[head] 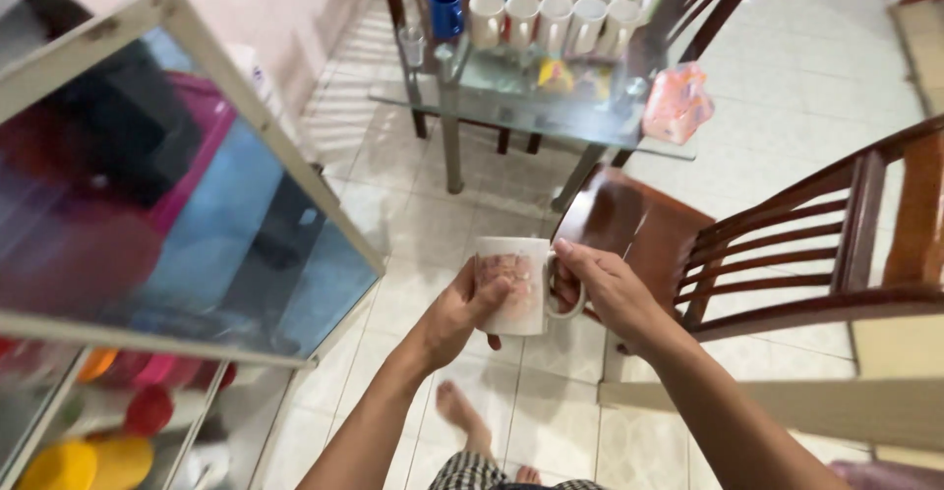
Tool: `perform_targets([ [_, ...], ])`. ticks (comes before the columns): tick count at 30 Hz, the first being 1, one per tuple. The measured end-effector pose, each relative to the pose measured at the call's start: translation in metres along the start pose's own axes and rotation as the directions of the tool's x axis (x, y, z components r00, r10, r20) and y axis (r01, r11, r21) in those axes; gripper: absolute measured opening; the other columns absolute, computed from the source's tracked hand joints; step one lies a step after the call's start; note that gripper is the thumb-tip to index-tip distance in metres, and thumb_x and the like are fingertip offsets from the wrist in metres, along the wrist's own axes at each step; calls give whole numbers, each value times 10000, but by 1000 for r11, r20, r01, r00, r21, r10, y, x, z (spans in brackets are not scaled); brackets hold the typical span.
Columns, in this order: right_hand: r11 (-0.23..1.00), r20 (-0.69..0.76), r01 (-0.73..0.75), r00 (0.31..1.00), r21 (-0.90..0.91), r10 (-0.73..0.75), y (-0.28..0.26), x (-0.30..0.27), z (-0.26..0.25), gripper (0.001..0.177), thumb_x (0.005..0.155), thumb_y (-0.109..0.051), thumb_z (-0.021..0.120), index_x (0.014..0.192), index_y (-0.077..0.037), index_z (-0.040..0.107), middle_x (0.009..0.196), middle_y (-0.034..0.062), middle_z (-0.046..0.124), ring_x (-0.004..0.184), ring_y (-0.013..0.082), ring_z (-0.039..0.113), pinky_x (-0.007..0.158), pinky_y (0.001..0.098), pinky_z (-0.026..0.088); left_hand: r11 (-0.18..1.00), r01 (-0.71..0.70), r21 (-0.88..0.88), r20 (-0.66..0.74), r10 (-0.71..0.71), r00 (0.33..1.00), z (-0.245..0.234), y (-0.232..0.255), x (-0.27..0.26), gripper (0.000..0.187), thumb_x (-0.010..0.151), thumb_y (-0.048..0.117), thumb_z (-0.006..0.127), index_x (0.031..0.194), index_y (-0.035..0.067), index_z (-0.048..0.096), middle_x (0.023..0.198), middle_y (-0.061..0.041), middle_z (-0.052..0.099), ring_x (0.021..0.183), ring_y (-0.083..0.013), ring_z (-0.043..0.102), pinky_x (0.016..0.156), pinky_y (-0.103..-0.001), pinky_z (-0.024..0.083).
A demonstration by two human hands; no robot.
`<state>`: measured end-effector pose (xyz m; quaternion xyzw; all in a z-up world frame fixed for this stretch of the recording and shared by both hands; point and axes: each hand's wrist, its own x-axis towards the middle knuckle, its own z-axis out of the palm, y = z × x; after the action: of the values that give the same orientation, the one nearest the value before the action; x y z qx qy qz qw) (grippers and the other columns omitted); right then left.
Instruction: The person repeatedly takes mugs and cups from a glass-front cabinet and places them on a glass dining table. They handle the items one by one, arranging them in rows on the table surface.
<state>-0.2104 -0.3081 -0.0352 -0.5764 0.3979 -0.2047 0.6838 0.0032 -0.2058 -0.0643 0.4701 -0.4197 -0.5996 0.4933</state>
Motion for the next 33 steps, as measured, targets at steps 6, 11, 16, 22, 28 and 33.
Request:
perform_targets([
  [6, 888, 27, -83, 997, 452, 79, 6, 83, -33, 424, 1103, -404, 495, 811, -97, 521, 686, -48, 458, 606, 106, 445, 566, 270, 407, 990, 28, -141, 150, -6, 989, -46, 34, 58, 794, 963, 624, 392, 1521, 58, 407, 1198, -116, 682, 877, -211, 718, 685, -353, 612],
  [11, 599, 160, -138, 987, 789, 17, 8, 129, -43, 448, 1127, -434, 500, 1123, -14, 657, 873, 66, 673, 761, 165, 645, 751, 365, 569, 979, 93, -184, 222, -51, 974, -77, 54, 97, 829, 984, 571, 398, 1654, 123, 205, 1168, -152, 600, 832, -276, 728, 746, -374, 615],
  [16, 541, 62, -135, 987, 830, 150, -7, 158, -21, 515, 932, -414, 488, 1297, -56, 553, 1158, 145, 684, 1064, 299, 703, 914, 458, 603, 971, 134, -199, 311, -67, 948, -92, 76, 139, 859, 961, 496, 457, 1669, 167, 99, 1154, -127, 593, 954, -267, 740, 772, -379, 607],
  [22, 105, 231, -226, 972, 968, -33, 7, 205, -32, 536, 1004, -311, 587, 1410, 29, 503, 1353, 261, 616, 1152, 346, 647, 860, 386, 608, 969, 119, -215, 351, -37, 936, -105, 79, 198, 843, 974, 309, 519, 1670, 176, 62, 1129, -74, 606, 1085, -224, 693, 894, -374, 598],
  [28, 415, 276, -261, 961, 872, 25, 1, 266, -43, 354, 965, -298, 642, 1261, -106, 608, 928, 3, 673, 816, 138, 690, 665, 310, 615, 980, -97, -175, 318, 150, 936, -113, 70, 266, 826, 1025, 116, 622, 1723, 128, 181, 1030, -25, 584, 986, -120, 588, 940, -292, 500],
  [33, 211, 398, -402, 915, 891, 65, -7, 320, -78, 330, 985, -290, 660, 1218, -56, 648, 817, 6, 657, 631, 84, 646, 460, 170, 520, 992, -39, -120, 222, 65, 973, -120, 85, 318, 807, 1000, 144, 645, 1686, 139, 221, 1004, -21, 590, 969, -123, 599, 929, -296, 519],
])
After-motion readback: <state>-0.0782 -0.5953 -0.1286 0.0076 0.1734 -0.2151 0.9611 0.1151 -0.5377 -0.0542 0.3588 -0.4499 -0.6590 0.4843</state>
